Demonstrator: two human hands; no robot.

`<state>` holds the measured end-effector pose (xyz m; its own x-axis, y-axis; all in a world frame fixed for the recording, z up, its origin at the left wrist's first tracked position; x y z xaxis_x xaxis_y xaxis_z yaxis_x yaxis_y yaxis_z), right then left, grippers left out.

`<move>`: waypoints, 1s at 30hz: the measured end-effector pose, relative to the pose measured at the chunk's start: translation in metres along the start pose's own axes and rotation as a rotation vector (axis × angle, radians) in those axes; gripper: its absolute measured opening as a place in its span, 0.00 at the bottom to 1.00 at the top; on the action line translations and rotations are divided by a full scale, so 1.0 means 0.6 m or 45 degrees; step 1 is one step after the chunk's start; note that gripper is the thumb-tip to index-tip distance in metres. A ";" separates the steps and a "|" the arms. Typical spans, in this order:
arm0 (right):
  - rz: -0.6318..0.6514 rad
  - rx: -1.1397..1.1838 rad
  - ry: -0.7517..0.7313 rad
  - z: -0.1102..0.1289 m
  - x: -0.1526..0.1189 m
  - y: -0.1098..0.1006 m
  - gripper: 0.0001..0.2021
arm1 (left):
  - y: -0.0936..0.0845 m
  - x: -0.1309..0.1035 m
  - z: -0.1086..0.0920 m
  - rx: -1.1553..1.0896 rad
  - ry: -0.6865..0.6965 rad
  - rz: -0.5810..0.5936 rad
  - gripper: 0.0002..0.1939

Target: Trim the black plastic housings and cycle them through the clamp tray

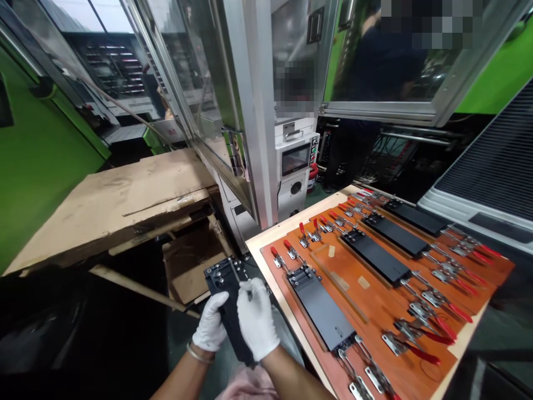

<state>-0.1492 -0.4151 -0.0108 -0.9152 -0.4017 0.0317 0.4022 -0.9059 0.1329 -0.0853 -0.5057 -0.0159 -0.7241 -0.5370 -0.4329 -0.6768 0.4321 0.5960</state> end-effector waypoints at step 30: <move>0.232 -0.153 -0.051 0.053 0.001 -0.014 0.07 | 0.006 0.032 -0.014 -0.083 0.120 -0.149 0.10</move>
<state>-0.1538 -0.4032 0.0197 -0.8264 -0.5568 0.0839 0.5590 -0.8292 0.0027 -0.1005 -0.5205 -0.0168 -0.6230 -0.6479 -0.4382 -0.7435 0.3165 0.5892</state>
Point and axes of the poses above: each hand's wrist, its own x-axis towards the middle knuckle, its own y-axis out of the palm, z = x × y, the point moved 1 cm from there along x, towards the middle knuckle, and after that the axes turned 7 degrees about x, right-handed, at the moved point
